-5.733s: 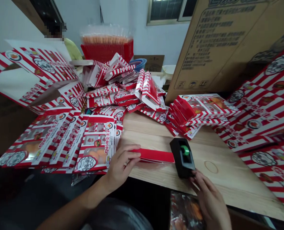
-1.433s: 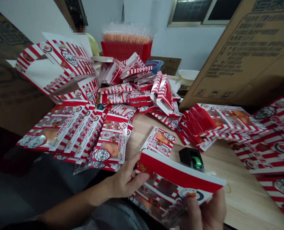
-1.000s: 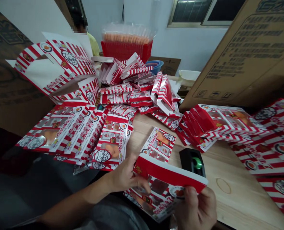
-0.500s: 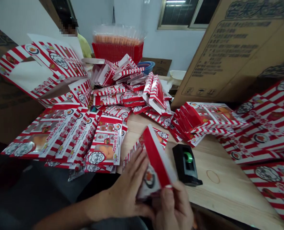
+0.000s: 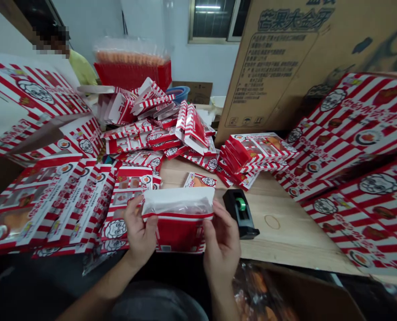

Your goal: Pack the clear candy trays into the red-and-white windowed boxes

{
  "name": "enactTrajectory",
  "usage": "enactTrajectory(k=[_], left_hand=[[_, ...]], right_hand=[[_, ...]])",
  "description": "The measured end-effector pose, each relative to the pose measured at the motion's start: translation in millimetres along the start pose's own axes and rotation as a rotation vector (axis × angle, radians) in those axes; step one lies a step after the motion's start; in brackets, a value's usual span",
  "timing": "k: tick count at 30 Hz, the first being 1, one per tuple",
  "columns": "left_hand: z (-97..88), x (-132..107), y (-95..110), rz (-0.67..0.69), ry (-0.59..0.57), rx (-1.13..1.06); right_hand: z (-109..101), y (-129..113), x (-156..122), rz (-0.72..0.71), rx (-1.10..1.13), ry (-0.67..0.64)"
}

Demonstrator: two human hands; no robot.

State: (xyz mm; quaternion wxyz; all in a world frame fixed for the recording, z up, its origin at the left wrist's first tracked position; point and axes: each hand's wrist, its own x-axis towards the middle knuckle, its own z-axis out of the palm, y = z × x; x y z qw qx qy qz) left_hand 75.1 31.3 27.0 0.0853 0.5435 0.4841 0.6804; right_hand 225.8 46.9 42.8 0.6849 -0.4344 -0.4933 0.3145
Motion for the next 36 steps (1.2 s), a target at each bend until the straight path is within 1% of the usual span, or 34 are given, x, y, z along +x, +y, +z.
enactTrajectory(k=[1, 3, 6, 8, 10, 11, 13, 14, 15, 17, 18, 19, 20, 21, 24, 27, 29, 31, 34, 36], left_hand=[[3.3, -3, -7, 0.055, 0.020, 0.025], [7.3, -8, -20, 0.109, 0.005, 0.055], [6.4, -12, -28, 0.090, -0.054, 0.032], [3.1, -11, -23, 0.048, -0.097, 0.005], [0.1, -8, -13, -0.034, -0.136, -0.019], [-1.0, -5, -7, -0.075, -0.147, -0.022], [-2.6, 3, 2, -0.176, -0.173, -0.096], [-3.5, 9, 6, -0.237, -0.210, -0.181], [-4.8, 15, 8, -0.307, -0.278, -0.287], [-8.9, 28, 9, -0.442, -0.487, -0.490], [-11.6, 34, 9, -0.482, -0.593, -0.548], [-14.6, 40, 9, -0.494, -0.678, -0.563], [-17.6, 45, 9, -0.489, -0.744, -0.559], [-20.4, 49, 10, -0.471, -0.786, -0.545], [-26.8, 55, 12, -0.418, -0.860, -0.489], [-29.4, 53, 12, -0.386, -0.839, -0.431], [-30.2, 52, 10, -0.368, -0.815, -0.385], [-31.0, 52, 8, -0.344, -0.837, -0.346], [-32.3, 55, 8, -0.281, -0.910, -0.319], [-32.5, 56, 10, -0.252, -0.893, -0.310]], right_hand=[[-2, 6, 0, -0.012, -0.002, -0.014], [-5, 16, -2, -0.049, -0.002, 0.002], [-8, 28, -3, -0.033, 0.015, -0.010], [-9, 29, -4, 0.011, 0.043, -0.007], [-10, 25, -3, 0.100, 0.103, -0.007], [-11, 22, -2, 0.154, 0.135, -0.028], [-14, 16, 1, 0.239, 0.183, -0.126], [-15, 14, 3, 0.252, 0.201, -0.192], [-16, 12, 5, 0.249, 0.220, -0.247], [-18, 9, 10, 0.226, 0.276, -0.323], [-18, 8, 12, 0.216, 0.304, -0.342], [-18, 8, 13, 0.209, 0.319, -0.353], [-18, 8, 14, 0.205, 0.324, -0.358], [-18, 9, 14, 0.202, 0.323, -0.360], [-21, 13, 10, 0.203, 0.301, -0.396], [-24, 15, 6, 0.198, 0.260, -0.450], [-23, 13, 5, 0.177, 0.207, -0.458], [-21, 7, 6, 0.141, 0.130, -0.427], [-17, -4, 9, 0.074, -0.046, -0.368], [-16, -9, 11, 0.028, -0.135, -0.366]])
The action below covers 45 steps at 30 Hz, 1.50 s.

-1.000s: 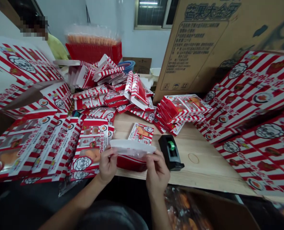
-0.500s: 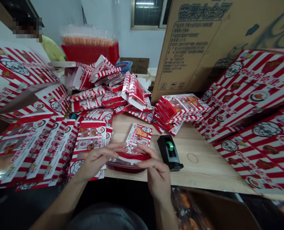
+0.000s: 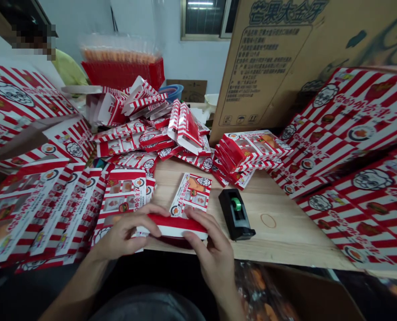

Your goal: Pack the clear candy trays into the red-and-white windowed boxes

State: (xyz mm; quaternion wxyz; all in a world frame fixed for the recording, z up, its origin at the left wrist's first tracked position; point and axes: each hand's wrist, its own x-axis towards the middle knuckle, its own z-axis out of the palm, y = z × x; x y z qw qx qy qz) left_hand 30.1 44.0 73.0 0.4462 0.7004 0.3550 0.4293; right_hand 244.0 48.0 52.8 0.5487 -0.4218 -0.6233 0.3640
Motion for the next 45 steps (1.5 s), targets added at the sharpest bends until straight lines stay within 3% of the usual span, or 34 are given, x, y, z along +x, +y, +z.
enactTrajectory(k=[4, 9, 14, 16, 24, 34, 38, 40, 43, 44, 45], left_hand=[[3.1, 0, 2, 0.007, 0.131, -0.010], [2.0, -2, 2, 0.050, 0.105, 0.001], [1.9, -11, -1, 0.165, 0.114, 0.152], [4.1, -14, -1, 0.184, 0.145, 0.171], [9.4, -20, -8, 0.216, 0.167, 0.244], [25.8, -22, -12, 0.277, 0.272, 0.341], [29.8, -21, -11, 0.306, 0.329, 0.417], [30.6, -21, -10, 0.309, 0.343, 0.444], [31.9, -21, -10, 0.306, 0.352, 0.450], [32.6, -21, -11, 0.306, 0.357, 0.453], [33.4, -21, -12, 0.304, 0.366, 0.458]], right_hand=[[-2, -4, 3, -0.051, -0.003, -0.027], [-10, -7, 10, -0.048, 0.094, -0.149], [-25, -1, 13, -0.247, -0.013, -0.333], [-28, 1, 10, -0.269, -0.062, -0.350], [-25, -4, 7, -0.132, 0.003, -0.379], [-25, -6, 3, -0.415, -0.191, -0.421], [-36, 0, -7, -0.257, -0.154, -0.436], [-53, 17, -9, -0.108, -0.152, -0.254], [-86, 54, -3, 0.133, -0.420, 0.263], [-96, 66, 1, 0.281, -0.472, 0.307], [-105, 76, 5, 0.431, -0.436, 0.259]])
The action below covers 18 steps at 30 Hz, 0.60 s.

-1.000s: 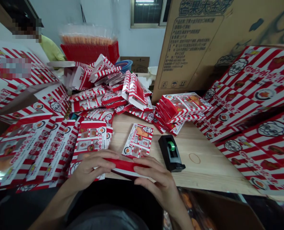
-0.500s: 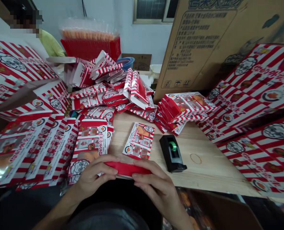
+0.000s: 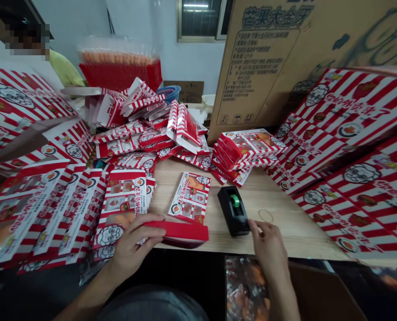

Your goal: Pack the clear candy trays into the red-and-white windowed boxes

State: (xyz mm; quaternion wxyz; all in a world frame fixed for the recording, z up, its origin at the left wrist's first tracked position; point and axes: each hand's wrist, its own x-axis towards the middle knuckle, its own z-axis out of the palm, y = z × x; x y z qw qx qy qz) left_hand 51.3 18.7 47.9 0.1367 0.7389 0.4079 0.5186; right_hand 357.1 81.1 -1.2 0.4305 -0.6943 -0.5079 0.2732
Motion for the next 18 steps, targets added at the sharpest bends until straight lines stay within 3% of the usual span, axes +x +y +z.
enactTrajectory(k=[3, 7, 11, 18], left_hand=[[3.6, -1, 0, -0.010, 0.008, 0.021], [6.7, -1, 2, -0.007, 0.001, 0.028], [7.0, 1, 4, -0.009, -0.004, 0.043], [7.9, 0, 4, 0.024, 0.006, 0.089]], right_hand=[[-4, 13, 19, 0.204, 0.067, -0.228], [-9, 15, 19, 0.245, 0.162, -0.303], [-9, 33, 5, 0.257, 0.328, -0.219], [7, 60, -8, 0.221, 0.135, -0.039]])
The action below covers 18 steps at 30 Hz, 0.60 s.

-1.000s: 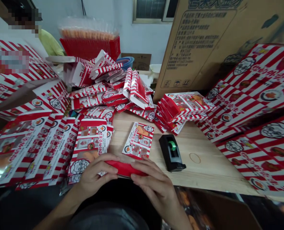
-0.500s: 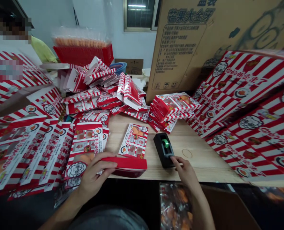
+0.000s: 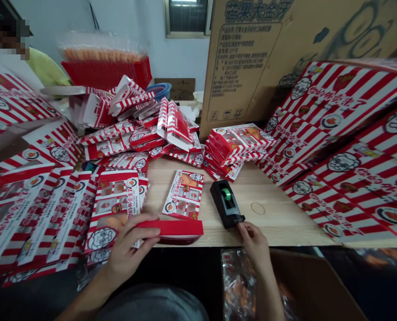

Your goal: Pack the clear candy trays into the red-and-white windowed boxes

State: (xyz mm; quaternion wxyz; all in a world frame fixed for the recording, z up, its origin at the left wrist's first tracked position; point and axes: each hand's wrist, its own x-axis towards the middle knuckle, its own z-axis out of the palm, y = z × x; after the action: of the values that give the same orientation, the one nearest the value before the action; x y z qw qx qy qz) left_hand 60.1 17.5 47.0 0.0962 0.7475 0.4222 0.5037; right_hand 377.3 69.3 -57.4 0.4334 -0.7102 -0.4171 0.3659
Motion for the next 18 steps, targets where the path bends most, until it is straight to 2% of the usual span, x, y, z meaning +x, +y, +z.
enactTrajectory(k=[11, 14, 18], left_hand=[[6.1, -7, 11, 0.015, 0.107, 0.057], [7.5, -6, 9, 0.009, 0.127, 0.050], [7.7, -5, 7, -0.011, 0.116, 0.026]], right_hand=[[10, -17, 0, 0.052, -0.148, 0.056], [8, -23, -7, 0.085, -0.066, -0.035], [-4, -33, -21, 0.124, 0.089, -0.198]])
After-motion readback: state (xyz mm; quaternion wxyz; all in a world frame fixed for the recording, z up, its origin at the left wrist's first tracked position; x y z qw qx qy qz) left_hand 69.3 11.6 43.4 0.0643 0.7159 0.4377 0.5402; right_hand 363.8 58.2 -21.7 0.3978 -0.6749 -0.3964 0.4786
